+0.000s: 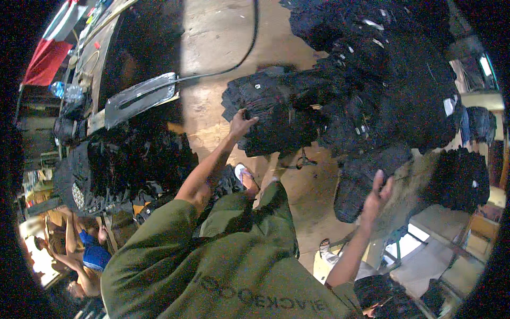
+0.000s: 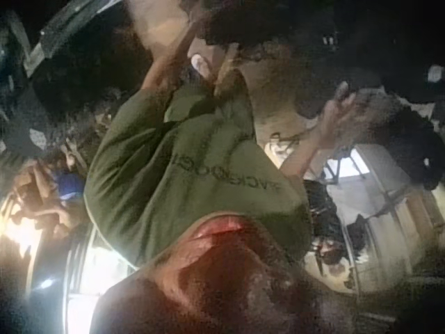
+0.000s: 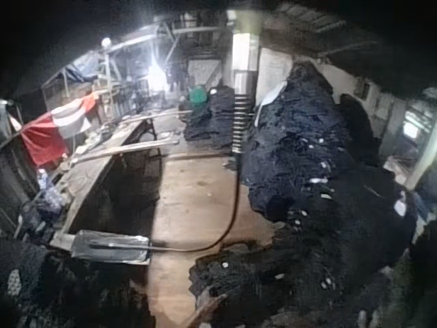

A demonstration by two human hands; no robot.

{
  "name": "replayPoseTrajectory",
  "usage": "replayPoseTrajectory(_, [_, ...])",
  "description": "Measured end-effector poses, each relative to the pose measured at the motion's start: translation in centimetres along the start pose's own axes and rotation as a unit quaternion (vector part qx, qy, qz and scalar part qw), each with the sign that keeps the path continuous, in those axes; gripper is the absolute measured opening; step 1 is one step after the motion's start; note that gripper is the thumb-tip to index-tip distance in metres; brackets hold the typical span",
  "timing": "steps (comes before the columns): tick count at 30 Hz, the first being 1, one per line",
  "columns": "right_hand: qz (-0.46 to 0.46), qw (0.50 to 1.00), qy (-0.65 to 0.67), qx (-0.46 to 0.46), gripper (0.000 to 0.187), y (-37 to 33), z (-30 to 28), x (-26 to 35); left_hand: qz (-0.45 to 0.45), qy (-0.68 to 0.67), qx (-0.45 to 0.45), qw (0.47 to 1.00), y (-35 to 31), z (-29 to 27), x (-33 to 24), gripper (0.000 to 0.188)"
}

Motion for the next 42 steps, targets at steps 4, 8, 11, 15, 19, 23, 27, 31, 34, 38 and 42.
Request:
replayPoseTrajectory(4, [-0.025, 0.990, 0.117, 0.075, 0.083, -0.4, 7.2, 6.4, 0.032, -0.062, -0.045, 0.997, 0.5, -2.3, 4.1, 0.071])
replayPoseTrajectory(8, [-0.071, 0.975, 0.144, 0.154, 0.071, -1.2, 10.4, 14.0, -0.010, -0.122, -0.034, 0.992, -4.1, -4.7, 3.3, 0.053])
replayPoseTrajectory(11, [-0.195, 0.925, 0.123, 0.302, 0.067, -6.4, 14.7, 21.7, 0.006, -0.155, -0.029, 0.987, -10.4, -8.2, -0.9, 0.039])
replayPoseTrajectory(15, [-0.192, 0.847, 0.186, 0.459, 0.066, -17.4, 23.1, 29.8, 0.033, -0.275, -0.038, 0.960, -20.2, -14.9, -7.1, 0.053])
replayPoseTrajectory(19, [-0.201, 0.757, 0.221, 0.581, 0.087, -27.1, 29.2, 39.0, 0.036, -0.332, -0.053, 0.941, -23.5, -21.5, -11.6, 0.135])
replayPoseTrajectory(23, [-0.272, 0.774, 0.232, 0.521, 0.099, -31.5, 30.2, 48.8, 0.190, -0.270, -0.128, 0.935, -21.6, -29.2, -16.0, 0.164])
replayPoseTrajectory(27, [-0.158, 0.703, 0.319, 0.616, 0.083, -35.2, 36.1, 56.3, 0.239, -0.390, -0.135, 0.879, -16.0, -39.2, -12.7, 0.128])
replayPoseTrajectory(31, [-0.308, 0.652, 0.227, 0.655, 0.058, -42.4, 46.7, 63.7, 0.203, -0.408, -0.275, 0.846, -9.8, -51.4, -2.2, 0.076])
replayPoseTrajectory(34, [-0.696, 0.605, 0.017, 0.386, 0.041, -45.2, 49.8, 66.4, 0.058, -0.345, -0.500, 0.792, -9.1, -56.2, 5.9, 0.054])
replayPoseTrajectory(38, [-0.740, 0.639, 0.096, 0.188, 0.048, -40.3, 50.1, 67.1, 0.213, 0.145, -0.530, 0.808, -8.2, -55.0, -0.3, 0.070])
replayPoseTrajectory(42, [-0.726, 0.636, -0.067, 0.253, 0.072, -38.8, 56.0, 66.1, 0.153, 0.156, -0.337, 0.916, -1.6, -50.6, -1.6, 0.075])
Point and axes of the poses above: each hand's wrist, its own y-axis towards the middle knuckle, its own z-axis out of the palm, x = y × z, the point moved 9 cm from there along y, towards the middle knuckle, and after that the axes turned 9 degrees about -y, right-handed, at the moved point
